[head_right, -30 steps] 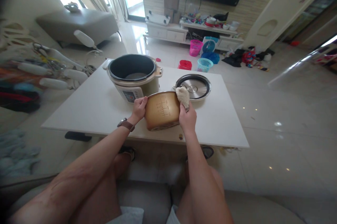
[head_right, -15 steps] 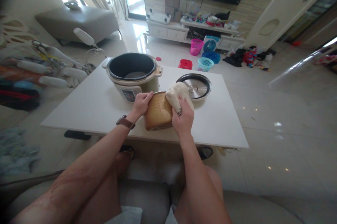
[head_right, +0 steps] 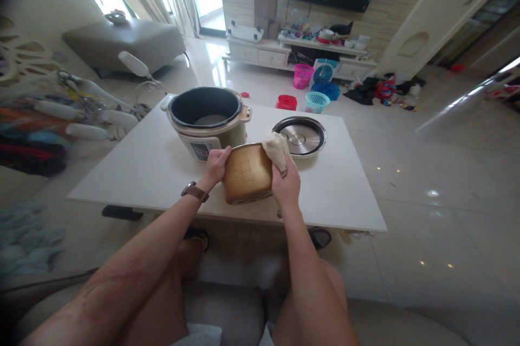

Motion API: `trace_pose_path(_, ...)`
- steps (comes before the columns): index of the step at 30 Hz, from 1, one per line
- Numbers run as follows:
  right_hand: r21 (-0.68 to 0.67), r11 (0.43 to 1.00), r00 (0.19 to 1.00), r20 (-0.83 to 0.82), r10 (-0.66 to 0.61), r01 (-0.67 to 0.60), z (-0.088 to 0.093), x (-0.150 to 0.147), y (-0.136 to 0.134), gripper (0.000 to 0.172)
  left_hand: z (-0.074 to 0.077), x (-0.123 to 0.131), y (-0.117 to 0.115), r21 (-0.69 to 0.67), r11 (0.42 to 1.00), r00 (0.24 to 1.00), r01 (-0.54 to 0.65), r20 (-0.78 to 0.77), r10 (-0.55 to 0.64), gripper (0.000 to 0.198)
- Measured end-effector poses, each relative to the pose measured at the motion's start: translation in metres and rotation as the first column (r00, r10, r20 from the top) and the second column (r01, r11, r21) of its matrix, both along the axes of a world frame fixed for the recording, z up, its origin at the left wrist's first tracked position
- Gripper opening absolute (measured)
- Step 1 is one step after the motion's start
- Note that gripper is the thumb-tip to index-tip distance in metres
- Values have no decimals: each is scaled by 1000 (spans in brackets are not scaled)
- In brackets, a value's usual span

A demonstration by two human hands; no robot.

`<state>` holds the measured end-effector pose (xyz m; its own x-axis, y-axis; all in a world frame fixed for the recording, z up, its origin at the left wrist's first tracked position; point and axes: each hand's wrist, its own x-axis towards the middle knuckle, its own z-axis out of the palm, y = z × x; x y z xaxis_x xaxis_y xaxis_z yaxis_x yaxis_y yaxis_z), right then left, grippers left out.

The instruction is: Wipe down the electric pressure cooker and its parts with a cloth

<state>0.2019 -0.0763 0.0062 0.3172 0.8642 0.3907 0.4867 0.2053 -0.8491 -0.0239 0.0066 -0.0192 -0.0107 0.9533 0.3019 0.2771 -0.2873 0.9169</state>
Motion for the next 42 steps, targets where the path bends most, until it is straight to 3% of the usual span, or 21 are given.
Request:
trace_pose_path(3,-111,988,972,-198,-127,106,-8,7,5,50,-10,-3,0,2,999,999,-33,37,33,68)
trace_pose_path(7,-130,978,954,-231,-191,165,-10,10,5,50,-19,-5,0,-5,996,995,-94,-21,94,63)
trace_pose_path(11,-104,980,959,-213,-188,169,-9,10,4,50,-6,-2,0,25,995,990,-97,-100,99,54)
trace_pose_path(15,-106,983,963,-210,-167,147,-9,10,4,50,14,3,-2,45,999,996,-14,-82,18,50)
trace_pose_path(19,-82,984,968,-183,-171,158,-9,5,2,48,18,8,-2,12,999,997,48,-60,-48,55)
trace_pose_path(21,-6,987,981,-112,-158,159,-6,-2,-4,47,16,9,-2,0,998,997,64,-48,-64,57)
trace_pose_path(23,93,994,993,94,-69,60,2,-10,-12,46,15,9,-1,-9,998,997,70,-44,-70,58)
trace_pose_path(24,120,992,971,240,5,-35,7,-14,-17,47,15,9,-1,-14,997,996,76,-42,-77,59)
trace_pose_path(26,84,969,850,502,159,-231,18,-21,-26,54,14,8,0,-27,995,994,100,-39,-101,59)
trace_pose_path(28,19,950,755,611,236,-313,26,-23,-30,59,14,6,1,-34,993,992,117,-35,-118,61)
trace_pose_path(29,9,951,752,614,240,-310,27,-23,-30,59,13,5,1,-32,993,993,111,-33,-112,61)
trace_pose_path(32,65,977,869,472,150,-204,22,-18,-22,52,11,5,0,-13,998,998,63,-29,-63,63)
trace_pose_path(35,98,995,985,173,9,-27,8,-9,-9,46,8,6,-1,-8,999,999,39,-9,-39,64)
trace_pose_path(38,-17,992,986,-108,-128,127,-3,-1,0,47,4,6,0,-12,999,999,39,18,-39,66)
trace_pose_path(42,-130,969,938,-254,-235,208,-9,6,5,51,0,2,6,-8,999,998,50,29,-50,66)
